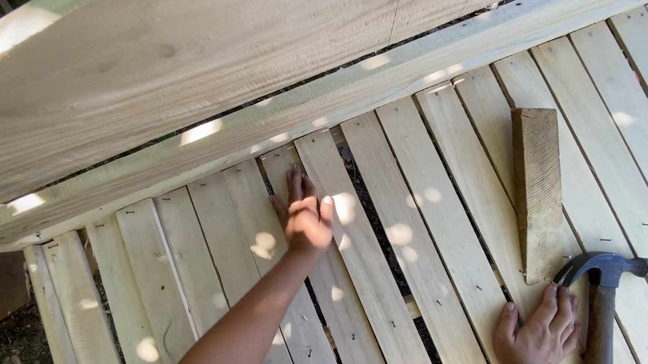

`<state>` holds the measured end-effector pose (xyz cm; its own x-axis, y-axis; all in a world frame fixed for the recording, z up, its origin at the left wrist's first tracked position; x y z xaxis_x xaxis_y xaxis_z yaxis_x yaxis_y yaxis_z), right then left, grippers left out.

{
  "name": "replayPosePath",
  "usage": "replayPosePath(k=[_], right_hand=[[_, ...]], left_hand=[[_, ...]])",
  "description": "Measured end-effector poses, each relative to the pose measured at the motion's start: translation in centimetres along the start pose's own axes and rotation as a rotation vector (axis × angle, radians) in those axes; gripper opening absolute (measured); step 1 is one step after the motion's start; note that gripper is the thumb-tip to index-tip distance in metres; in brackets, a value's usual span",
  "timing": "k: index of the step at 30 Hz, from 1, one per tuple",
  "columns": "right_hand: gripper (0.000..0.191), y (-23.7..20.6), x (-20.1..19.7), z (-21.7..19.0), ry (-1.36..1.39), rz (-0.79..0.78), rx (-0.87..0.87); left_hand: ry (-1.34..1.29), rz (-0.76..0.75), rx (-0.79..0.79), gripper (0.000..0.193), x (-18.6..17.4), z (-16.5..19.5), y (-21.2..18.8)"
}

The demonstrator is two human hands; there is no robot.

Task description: The person hammers nails into slatted wooden boards to assemble a wooden bench-like frame, using a claw hammer by hand. They press and align the slats, hammer nails at several points across the structure, reposition a small wood block, and finally press a corner block into place by hand.

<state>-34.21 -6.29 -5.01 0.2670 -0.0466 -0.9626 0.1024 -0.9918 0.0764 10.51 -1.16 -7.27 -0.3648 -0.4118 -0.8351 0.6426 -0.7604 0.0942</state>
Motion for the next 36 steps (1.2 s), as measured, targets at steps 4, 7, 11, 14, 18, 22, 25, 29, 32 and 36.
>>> replayPosePath(k=[4, 7, 11, 14, 18, 22, 25, 29, 32, 36], right_hand=[[0.08, -0.3, 1.6, 1.1, -0.068, -0.039, -0.001], [0.08, 0.7, 0.7, 1.0, -0.079, -0.102, -0.007], [0.086, 2.9, -2.2, -4.0, -0.226, -0.391, -0.072], [0.072, 2.3, -0.4, -14.0, -0.271, -0.621, -0.178], [0.079, -1.5, 5.5, -28.7, 0.141, -0.387, -0.235], [0.098, -3.3, 6.9, -31.6, 0.021, -0.188, -0.073], [0.096, -3.5, 6.3, -31.1, -0.044, -0.21, -0.024], [0.092, -3.4, 6.2, -31.1, -0.053, -0.202, -0.02], [0.084, -3.4, 6.6, -31.3, -0.016, -0.212, -0.02], [0.085, -3.6, 6.4, -30.6, 0.012, -0.296, -0.001]], left_hand=[[-0.125, -0.002, -0.008, 0.062, 0.5, -0.5, 0.2], [-0.128, 0.004, -0.027, 0.061, -0.1, -0.7, 0.3], [-0.132, 0.022, -0.042, 0.063, -1.0, -0.6, 0.5], [-0.149, 0.003, -0.044, 0.065, -1.3, -0.8, 0.5], [-0.124, -0.046, -0.057, 0.071, -1.4, -1.5, 0.1], [-0.128, -0.076, -0.017, 0.067, -1.7, -2.1, -0.2], [-0.096, -0.089, 0.02, 0.066, -1.9, -1.9, -0.3], [-0.066, -0.085, 0.03, 0.063, -2.0, -1.4, -0.2], [-0.061, -0.064, 0.031, 0.061, -2.1, -1.3, 0.0], [-0.078, -0.068, 0.044, 0.058, -2.5, -1.2, -0.5]])
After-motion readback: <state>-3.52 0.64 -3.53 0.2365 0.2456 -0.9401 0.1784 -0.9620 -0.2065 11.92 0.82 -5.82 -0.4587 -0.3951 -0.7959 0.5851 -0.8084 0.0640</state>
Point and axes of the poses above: each hand's wrist, its own y-axis towards the middle knuckle, its own x-axis out of the palm, z = x × y, the point moved 5 cm from there along y, towards the middle knuckle, and after that the axes turned 2 degrees about -x, right-handed, at the moved point
